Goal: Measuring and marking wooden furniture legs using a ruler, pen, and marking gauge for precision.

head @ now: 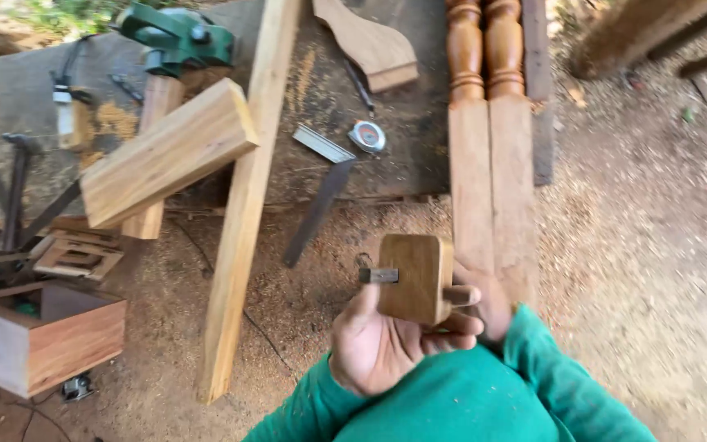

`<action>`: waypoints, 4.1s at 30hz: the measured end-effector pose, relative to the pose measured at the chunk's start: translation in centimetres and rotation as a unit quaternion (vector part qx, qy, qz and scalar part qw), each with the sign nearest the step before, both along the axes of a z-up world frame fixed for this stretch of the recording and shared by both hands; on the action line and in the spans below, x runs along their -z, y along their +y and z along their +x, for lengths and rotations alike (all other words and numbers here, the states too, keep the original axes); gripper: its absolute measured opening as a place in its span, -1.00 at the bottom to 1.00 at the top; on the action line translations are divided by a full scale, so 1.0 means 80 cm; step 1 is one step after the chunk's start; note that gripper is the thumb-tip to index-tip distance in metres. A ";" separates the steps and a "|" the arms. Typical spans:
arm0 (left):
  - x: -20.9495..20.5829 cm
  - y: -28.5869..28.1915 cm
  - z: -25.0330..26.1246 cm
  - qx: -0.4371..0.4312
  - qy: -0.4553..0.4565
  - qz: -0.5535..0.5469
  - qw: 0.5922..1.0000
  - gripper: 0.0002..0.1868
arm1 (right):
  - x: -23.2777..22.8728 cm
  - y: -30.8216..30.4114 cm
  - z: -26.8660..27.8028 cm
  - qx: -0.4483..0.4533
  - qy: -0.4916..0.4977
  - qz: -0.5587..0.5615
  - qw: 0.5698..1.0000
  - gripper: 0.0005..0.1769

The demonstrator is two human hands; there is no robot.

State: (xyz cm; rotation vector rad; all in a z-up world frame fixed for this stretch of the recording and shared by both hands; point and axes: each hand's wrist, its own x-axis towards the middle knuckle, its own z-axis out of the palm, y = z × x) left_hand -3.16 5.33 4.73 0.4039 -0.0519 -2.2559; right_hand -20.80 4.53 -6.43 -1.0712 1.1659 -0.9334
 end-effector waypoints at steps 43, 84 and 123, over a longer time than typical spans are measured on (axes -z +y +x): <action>0.168 -0.050 -0.081 0.142 -0.612 0.012 0.778 -0.18 | 0.164 0.121 -0.133 0.148 0.053 0.171 0.973 -0.05; 0.268 -0.222 0.019 -0.047 -0.849 -0.498 0.169 -0.11 | 0.237 0.211 -0.199 0.286 -0.007 0.255 0.924 -0.39; 0.246 -0.198 -0.021 -0.164 -0.784 -0.364 0.475 -0.50 | 0.152 0.214 -0.187 0.358 0.030 0.247 0.900 -0.46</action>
